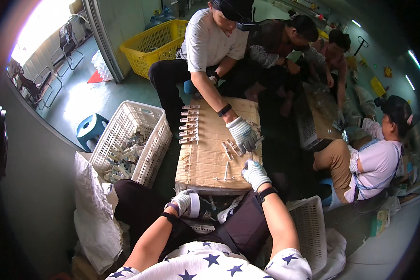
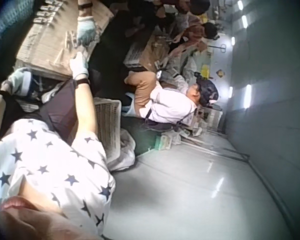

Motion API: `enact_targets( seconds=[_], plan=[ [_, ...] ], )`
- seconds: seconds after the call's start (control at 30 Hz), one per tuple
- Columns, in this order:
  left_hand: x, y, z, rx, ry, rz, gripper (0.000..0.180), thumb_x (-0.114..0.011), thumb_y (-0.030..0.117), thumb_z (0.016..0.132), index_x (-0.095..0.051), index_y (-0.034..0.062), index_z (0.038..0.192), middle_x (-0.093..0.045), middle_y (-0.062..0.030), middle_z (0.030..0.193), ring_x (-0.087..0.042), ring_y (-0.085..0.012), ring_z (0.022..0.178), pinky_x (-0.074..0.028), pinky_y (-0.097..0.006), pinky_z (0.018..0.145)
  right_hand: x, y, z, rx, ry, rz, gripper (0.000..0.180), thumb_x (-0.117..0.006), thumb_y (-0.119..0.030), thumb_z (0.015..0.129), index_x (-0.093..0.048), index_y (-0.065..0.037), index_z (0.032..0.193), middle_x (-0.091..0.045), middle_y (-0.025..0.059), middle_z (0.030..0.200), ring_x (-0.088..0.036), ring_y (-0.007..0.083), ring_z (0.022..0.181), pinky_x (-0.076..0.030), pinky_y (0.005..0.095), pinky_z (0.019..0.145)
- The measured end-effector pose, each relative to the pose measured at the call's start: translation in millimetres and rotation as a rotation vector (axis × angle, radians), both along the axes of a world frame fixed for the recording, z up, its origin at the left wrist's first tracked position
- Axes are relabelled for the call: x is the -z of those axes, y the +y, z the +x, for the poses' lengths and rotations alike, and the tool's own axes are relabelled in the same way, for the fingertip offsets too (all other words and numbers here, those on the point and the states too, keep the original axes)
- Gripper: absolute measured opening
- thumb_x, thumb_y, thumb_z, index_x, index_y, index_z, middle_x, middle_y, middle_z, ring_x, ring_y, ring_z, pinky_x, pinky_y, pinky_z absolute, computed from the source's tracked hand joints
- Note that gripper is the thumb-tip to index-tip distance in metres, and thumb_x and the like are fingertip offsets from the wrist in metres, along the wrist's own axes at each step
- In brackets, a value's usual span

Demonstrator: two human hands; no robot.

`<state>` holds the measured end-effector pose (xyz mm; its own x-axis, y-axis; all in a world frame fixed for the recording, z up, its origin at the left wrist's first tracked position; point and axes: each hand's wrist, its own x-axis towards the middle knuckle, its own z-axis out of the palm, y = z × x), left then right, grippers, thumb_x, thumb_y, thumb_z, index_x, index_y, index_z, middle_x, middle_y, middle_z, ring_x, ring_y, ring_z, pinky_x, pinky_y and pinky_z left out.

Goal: Manually assemble mechanical components with tape and adhesive on a flat surface.

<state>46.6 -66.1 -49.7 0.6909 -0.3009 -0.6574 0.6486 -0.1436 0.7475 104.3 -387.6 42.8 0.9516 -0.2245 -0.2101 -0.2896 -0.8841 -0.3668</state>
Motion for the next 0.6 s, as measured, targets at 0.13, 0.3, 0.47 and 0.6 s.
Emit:
enact_targets(
  seconds=[0.13, 0.3, 0.47, 0.6],
  plan=[
    [3, 1, -1, -0.038, 0.070, -0.022, 0.023, -0.049, 0.003, 0.091, -0.062, 0.0117, 0.108, -0.065, -0.0014, 0.089, -0.062, -0.0160, 0.077, -0.053, -0.033, 0.068, 7, -7, 20, 0.000, -0.030, -0.051, 0.019, -0.058, -0.021, 0.082, -0.063, -0.012, 0.098, -0.066, 0.0152, 0.097, -0.062, 0.0352, 0.093, -0.050, 0.0425, 0.082],
    [-8, -1, -2, -0.040, 0.039, -0.006, 0.022, -0.051, 0.005, 0.091, -0.063, 0.0122, 0.107, -0.065, -0.0010, 0.088, -0.062, -0.0161, 0.076, -0.053, -0.033, 0.067, 10, -13, 47, 0.011, -0.036, -0.096, 0.023, -0.058, -0.021, 0.081, -0.061, -0.015, 0.103, -0.064, 0.0150, 0.106, -0.060, 0.0355, 0.102, -0.048, 0.0440, 0.085],
    [-14, -3, -2, -0.062, 0.070, -0.021, 0.022, -0.052, 0.004, 0.090, -0.063, 0.0108, 0.108, -0.066, -0.0021, 0.089, -0.063, -0.0160, 0.076, -0.053, -0.032, 0.066, -13, -4, 42, 0.070, -0.027, -0.138, 0.059, -0.062, -0.020, 0.077, -0.041, -0.018, 0.132, -0.050, 0.0212, 0.126, -0.057, 0.0390, 0.106, -0.048, 0.0467, 0.086],
    [-2, -3, -1, -0.127, 0.110, -0.067, 0.021, -0.055, 0.003, 0.088, -0.064, 0.0115, 0.105, -0.066, -0.0016, 0.087, -0.063, -0.0152, 0.075, -0.053, -0.031, 0.065, -37, 13, 23, 0.022, -0.445, -0.273, 0.053, -0.069, -0.024, 0.075, -0.051, -0.010, 0.123, -0.055, 0.0189, 0.110, -0.060, 0.0344, 0.094, -0.048, 0.0472, 0.082]
  ],
)
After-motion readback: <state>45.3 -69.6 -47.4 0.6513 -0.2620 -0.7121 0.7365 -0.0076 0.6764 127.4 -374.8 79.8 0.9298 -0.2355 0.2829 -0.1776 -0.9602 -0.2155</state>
